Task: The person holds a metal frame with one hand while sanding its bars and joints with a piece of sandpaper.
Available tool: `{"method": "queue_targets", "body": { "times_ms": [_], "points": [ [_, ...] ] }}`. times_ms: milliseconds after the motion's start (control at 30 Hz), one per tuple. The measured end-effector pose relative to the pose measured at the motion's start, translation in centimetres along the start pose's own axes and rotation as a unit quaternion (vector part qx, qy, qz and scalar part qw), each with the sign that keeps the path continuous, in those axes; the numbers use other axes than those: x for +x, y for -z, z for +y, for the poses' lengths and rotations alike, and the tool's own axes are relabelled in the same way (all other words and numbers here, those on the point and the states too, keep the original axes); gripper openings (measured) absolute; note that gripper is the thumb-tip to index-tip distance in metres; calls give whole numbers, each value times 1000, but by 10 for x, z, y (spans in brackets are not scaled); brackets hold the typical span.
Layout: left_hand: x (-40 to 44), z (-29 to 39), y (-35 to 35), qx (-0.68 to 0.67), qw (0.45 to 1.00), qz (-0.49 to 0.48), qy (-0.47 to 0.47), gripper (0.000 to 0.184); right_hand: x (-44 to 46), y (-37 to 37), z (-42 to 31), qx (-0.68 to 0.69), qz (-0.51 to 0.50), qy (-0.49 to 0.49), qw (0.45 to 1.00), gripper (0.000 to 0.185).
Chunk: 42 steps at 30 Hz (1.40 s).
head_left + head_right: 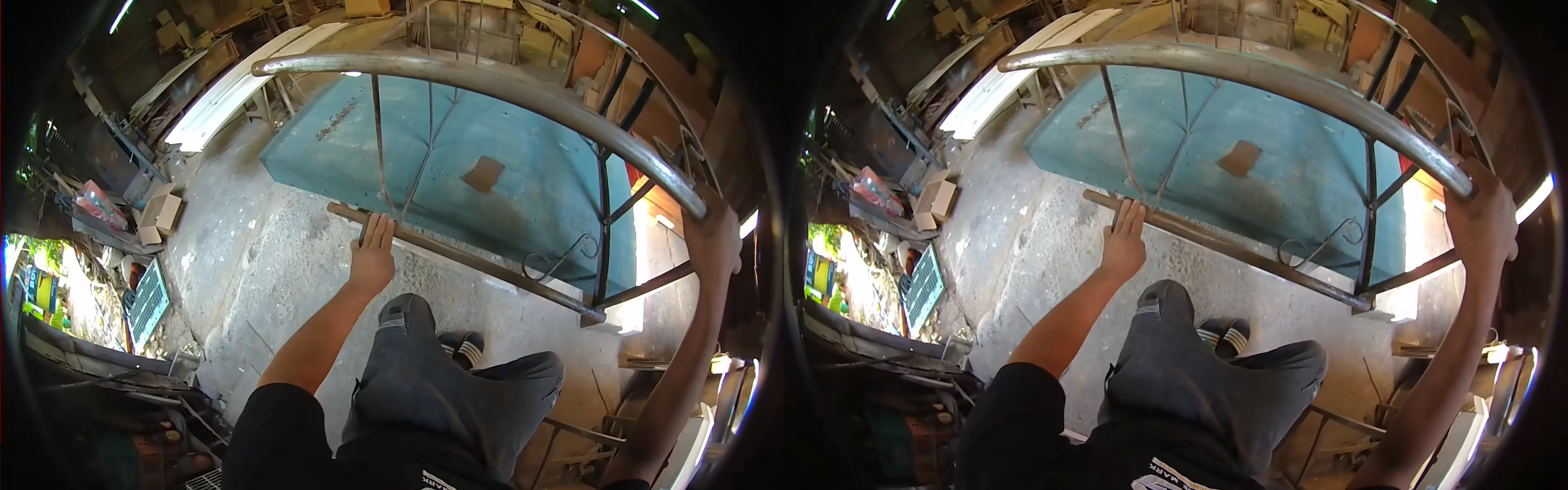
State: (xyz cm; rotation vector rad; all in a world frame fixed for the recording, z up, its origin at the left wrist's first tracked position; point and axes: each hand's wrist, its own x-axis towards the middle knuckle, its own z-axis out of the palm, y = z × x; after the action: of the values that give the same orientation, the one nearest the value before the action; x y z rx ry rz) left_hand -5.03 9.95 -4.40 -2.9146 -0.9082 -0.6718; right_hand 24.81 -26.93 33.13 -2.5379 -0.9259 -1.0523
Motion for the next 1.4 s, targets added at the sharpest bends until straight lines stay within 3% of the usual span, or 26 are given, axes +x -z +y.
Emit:
{"method": "queue_targets", "body": {
  "times_ms": [100, 133, 233, 300, 400, 433, 467, 500, 567, 600, 633, 700, 800, 833, 900, 967, 1033, 1167, 1267, 1333, 1367, 1400],
  "points": [
    [9, -28, -9, -37, 996, 61, 54, 71, 1, 7, -8, -43, -51, -25, 997, 27],
    [14, -25, -9, 21, 991, 12, 132, 69, 0, 7, -8, -33, -43, -14, 998, 22],
    [6, 24, -20, -41, 983, 86, 155, 70, -1, 10, -14, -27, -9, 13, 1000, 18],
    [0, 81, -20, -16, 990, 9, 137, 68, -1, 11, -19, -34, 4, 6, 999, 19],
    [-7, 138, -16, -106, 993, -5, 46, 67, -3, 5, -12, -40, 13, -4, 999, 21],
    [-9, 152, -11, -122, 992, -28, -25, 67, -4, 5, -12, -30, 1, -8, 1000, 25],
    [-8, 162, -8, -138, 985, -47, -96, 67, -2, 6, -11, -20, -7, -11, 1000, 28],
    [-4, 158, -11, -140, 983, -48, -104, 67, 2, 3, -7, -26, -6, -17, 999, 28],
    [2, 127, -16, -300, 948, -37, -96, 71, 3, -5, 4, -103, -45, -41, 993, 26],
    [0, 115, -15, -232, 972, 12, -41, 75, 4, -4, 1, -88, -40, -44, 994, 28],
    [-1, 123, -10, -232, 971, -4, -64, 75, 1, -2, -6, -73, -38, -52, 995, 29],
    [-4, 141, 4, -51, 995, 46, 71, 76, -4, 6, -16, -81, 11, -15, 997, 29],
    [-12, 209, -35, -237, 964, 59, -103, 74, -3, 6, -18, -46, -1, -32, 998, 28],
    [-15, 242, -33, -293, 948, 3, -122, 76, -4, 14, -24, -48, -9, -43, 998, 28],
    [-15, 291, -12, -209, 952, -45, -221, 84, -2, 31, -33, -91, -101, -103, 985, 22],
    [-8, 290, -10, -248, 934, -36, -253, 77, -1, 26, -27, -91, -123, -177, 972, 18],
    [-1, 247, -13, -291, 930, -77, -213, 72, -9, 20, -10, -15, -20, -3, 1000, 16],
    [-7, 136, -17, -180, 980, 75, -44, 66, -5, 7, -6, 4, 36, -14, 999, 13],
    [-10, 161, -24, -105, 984, 144, 27, 70, -5, 5, -7, 8, 51, -3, 999, 13],
    [-11, 209, -49, -326, 936, 114, -65, 68, -9, 10, -8, 26, 54, 10, 998, 13],
    [-10, 247, -44, -269, 948, 96, -142, 71, -11, 12, -7, 43, 55, 22, 997, 13],
    [-14, 284, -45, -315, 925, 80, -199, 75, -13, 13, -7, 41, 56, 23, 997, 13]
  ]
}}
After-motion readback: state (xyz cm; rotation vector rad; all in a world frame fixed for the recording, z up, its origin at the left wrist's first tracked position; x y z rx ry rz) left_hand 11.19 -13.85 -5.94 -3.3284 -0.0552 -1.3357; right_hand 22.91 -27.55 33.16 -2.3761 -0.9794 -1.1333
